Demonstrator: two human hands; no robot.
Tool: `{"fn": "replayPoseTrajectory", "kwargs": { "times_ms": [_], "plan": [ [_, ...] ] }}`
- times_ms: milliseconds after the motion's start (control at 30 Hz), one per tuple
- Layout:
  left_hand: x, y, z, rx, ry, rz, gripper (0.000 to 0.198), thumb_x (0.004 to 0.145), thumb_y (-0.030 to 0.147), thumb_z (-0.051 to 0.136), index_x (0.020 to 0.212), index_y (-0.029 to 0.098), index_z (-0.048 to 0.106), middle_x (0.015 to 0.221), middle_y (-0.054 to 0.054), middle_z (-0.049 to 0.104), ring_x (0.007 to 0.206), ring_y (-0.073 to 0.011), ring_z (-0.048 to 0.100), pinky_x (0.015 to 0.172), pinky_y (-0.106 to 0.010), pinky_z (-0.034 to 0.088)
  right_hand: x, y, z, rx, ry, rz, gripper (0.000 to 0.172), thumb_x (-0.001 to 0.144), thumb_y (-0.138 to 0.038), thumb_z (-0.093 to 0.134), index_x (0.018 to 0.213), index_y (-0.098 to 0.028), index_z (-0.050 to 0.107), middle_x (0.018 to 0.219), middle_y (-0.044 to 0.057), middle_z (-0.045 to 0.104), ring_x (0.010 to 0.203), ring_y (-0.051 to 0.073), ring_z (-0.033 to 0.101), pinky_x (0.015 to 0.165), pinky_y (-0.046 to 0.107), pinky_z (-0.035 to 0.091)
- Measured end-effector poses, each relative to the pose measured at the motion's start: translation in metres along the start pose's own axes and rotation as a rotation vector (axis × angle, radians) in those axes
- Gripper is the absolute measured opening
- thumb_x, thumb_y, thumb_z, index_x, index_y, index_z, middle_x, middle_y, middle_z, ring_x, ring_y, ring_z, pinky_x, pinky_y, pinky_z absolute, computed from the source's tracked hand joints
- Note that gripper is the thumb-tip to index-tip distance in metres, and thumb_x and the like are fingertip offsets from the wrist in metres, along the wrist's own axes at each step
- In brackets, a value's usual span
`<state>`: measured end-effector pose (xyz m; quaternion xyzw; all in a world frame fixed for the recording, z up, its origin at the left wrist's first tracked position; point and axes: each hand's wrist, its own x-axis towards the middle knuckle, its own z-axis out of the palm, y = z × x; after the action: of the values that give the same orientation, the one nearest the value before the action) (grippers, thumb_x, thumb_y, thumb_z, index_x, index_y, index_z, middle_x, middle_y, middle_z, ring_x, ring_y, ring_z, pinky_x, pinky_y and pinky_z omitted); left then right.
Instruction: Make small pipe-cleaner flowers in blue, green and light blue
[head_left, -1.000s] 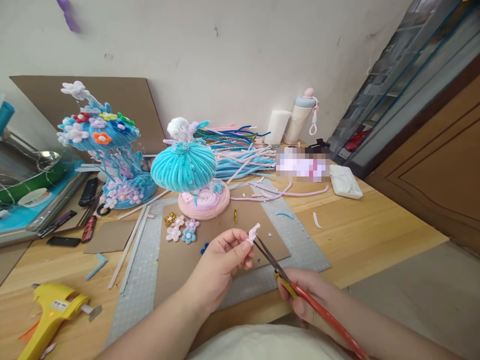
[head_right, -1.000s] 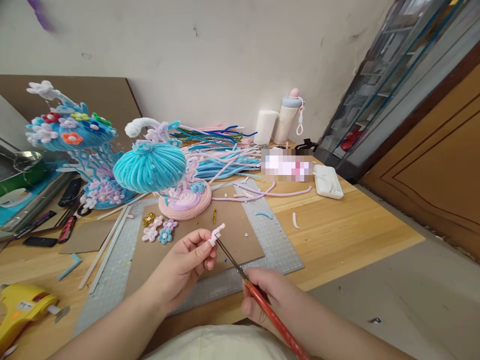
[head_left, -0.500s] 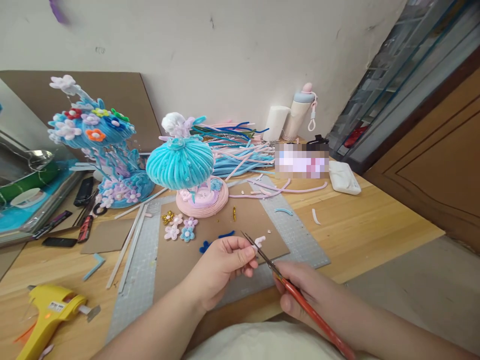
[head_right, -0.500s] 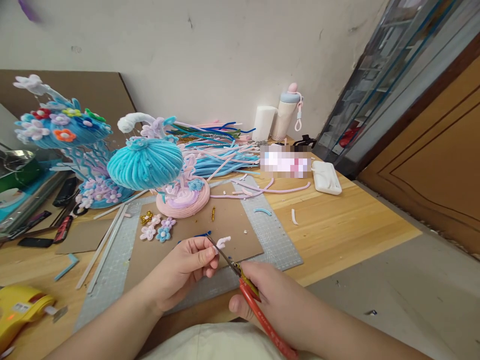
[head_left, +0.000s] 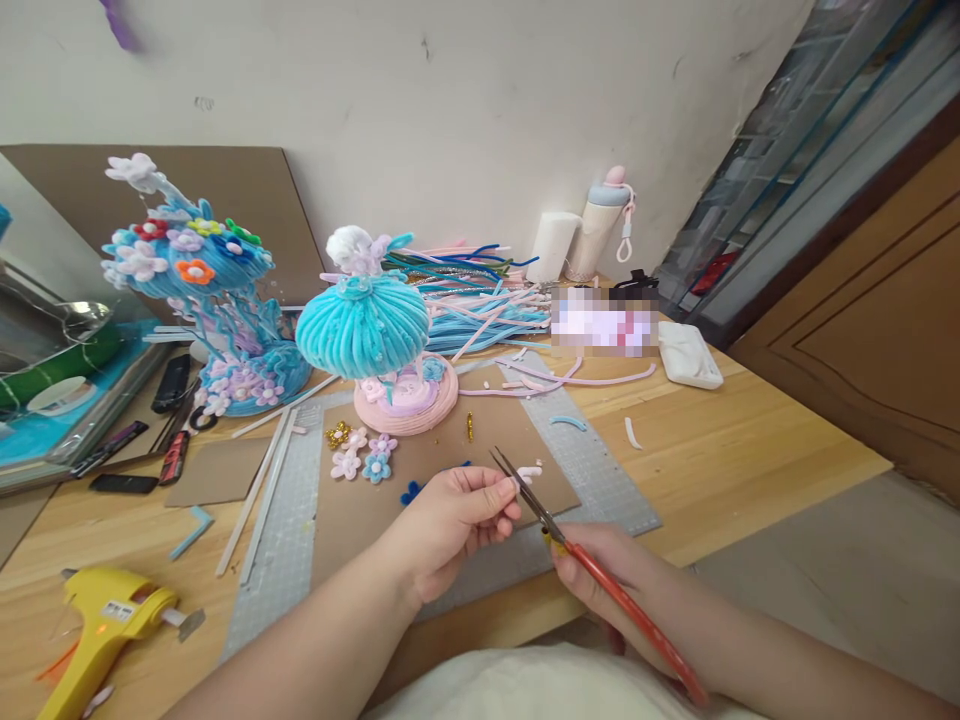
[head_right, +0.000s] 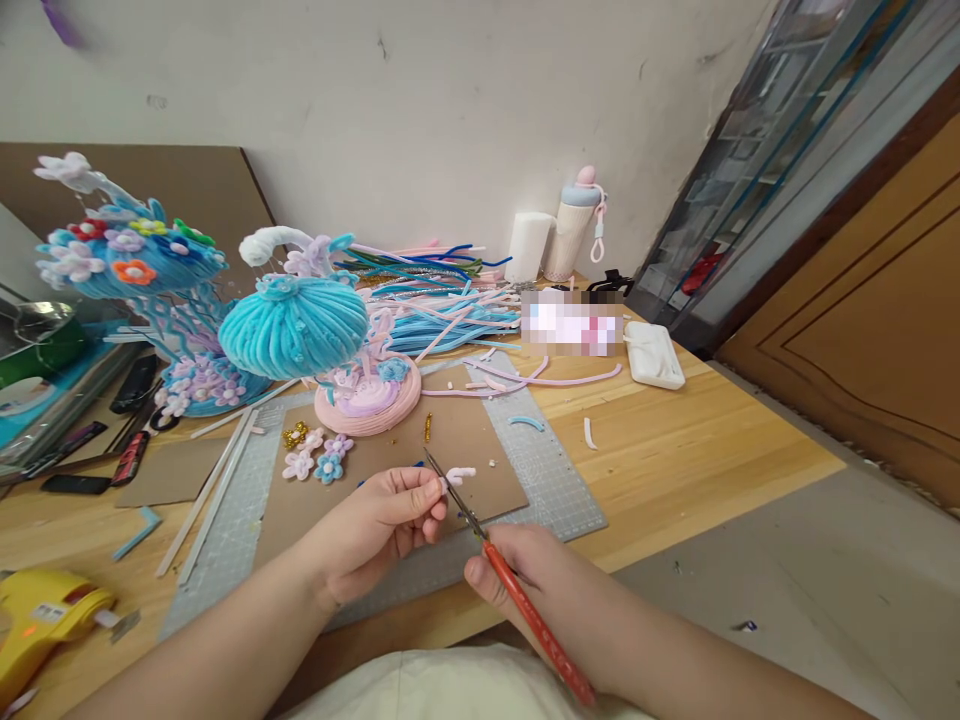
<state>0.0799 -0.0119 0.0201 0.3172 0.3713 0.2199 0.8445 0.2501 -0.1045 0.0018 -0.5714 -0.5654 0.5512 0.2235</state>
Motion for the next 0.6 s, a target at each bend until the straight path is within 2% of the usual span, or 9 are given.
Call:
{"fn": "replayPoseTrajectory", "kwargs": {
  "times_ms": [100,233,400,600],
  "plan": [
    [0.007,0.001,0.003,-0.027,0.009,-0.009,0.021,0.065,0.025,0.076,0.064,0.011,0.060,0.059,0.001,0.059,0.048,-0.0034,0.050,0.051,-0.015,0.040,0.003,0.000,0.001,0.063,-0.013,0.071,0.055,0.080,-0.072,0.028,0.073,-0.019,0.041,0.050,-0.005,0.039,0.042,0.009,0.039,0.040,0.020,0.035],
    [0.018,0.003,0.005,-0.038,0.036,0.014,0.019,0.066,0.023,0.076,0.065,0.011,0.061,0.058,0.001,0.059,0.049,-0.0038,0.051,0.051,-0.015,0.041,0.009,-0.006,-0.005,0.079,-0.004,0.095,0.068,0.069,-0.085,0.018,0.068,-0.020,0.038,0.045,-0.006,0.038,0.039,0.010,0.042,0.041,0.022,0.037],
    [0.029,0.006,0.006,-0.039,0.040,0.008,0.016,0.067,0.020,0.075,0.067,0.010,0.062,0.060,0.000,0.060,0.049,-0.0039,0.052,0.049,-0.015,0.041,0.012,-0.014,-0.013,0.120,-0.023,0.066,0.064,0.073,-0.081,0.022,0.066,-0.020,0.038,0.044,-0.007,0.039,0.037,0.008,0.041,0.040,0.021,0.036],
    [0.043,0.007,0.008,-0.031,0.052,-0.014,0.012,0.070,0.017,0.072,0.068,0.011,0.062,0.060,0.000,0.061,0.048,-0.0038,0.053,0.051,-0.016,0.041,0.017,-0.015,-0.017,0.218,0.074,0.186,0.058,0.075,-0.075,0.031,0.057,-0.021,0.036,0.037,-0.008,0.035,0.030,0.007,0.036,0.033,0.020,0.037]
  ]
}}
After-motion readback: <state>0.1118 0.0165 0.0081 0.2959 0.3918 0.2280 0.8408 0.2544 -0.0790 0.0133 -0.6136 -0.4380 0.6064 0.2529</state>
